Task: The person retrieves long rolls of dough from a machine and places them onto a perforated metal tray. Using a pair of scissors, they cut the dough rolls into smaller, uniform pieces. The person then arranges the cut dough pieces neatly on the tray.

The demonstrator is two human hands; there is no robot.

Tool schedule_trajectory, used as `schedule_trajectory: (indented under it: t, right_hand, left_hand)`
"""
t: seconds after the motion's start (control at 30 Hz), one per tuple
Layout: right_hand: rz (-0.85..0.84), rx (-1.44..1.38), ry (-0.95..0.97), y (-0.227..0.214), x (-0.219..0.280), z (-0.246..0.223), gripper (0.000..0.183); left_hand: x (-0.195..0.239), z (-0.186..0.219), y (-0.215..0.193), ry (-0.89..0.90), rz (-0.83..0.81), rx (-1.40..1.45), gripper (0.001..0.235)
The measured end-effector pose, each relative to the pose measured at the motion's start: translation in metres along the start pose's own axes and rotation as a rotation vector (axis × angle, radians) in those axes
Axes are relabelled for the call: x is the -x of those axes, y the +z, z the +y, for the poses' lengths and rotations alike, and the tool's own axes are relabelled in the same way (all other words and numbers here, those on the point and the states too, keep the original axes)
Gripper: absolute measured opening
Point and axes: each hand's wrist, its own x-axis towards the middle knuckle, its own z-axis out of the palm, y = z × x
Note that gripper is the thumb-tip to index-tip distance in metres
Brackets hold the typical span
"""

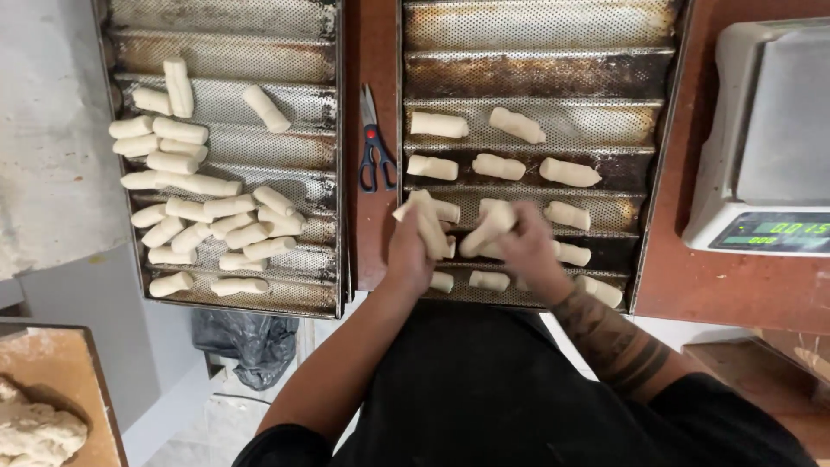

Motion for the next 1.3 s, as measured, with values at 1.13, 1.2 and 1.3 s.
schedule_trajectory:
  t: [1.13,1.2,1.3]
  right_hand:
    - [0.099,-0.043,0.143,0.033,-0.085,-0.066,0.05]
    - [0.174,-0.175,0.035,0.025,-0.118,-0.074,0.053]
    - [-0.042,0.492,0.134,0.018,-0.175,-0.089,0.069]
  left_hand:
    - [-0.007,-0.023,-0.031,0.35,0.15,0.608,0.029]
    - [-0.003,-0.021,-0.043,0.352,0.194,0.612,0.032]
    - [0.004,-0.015,-0.051,0.218,0.213,0.615,0.017]
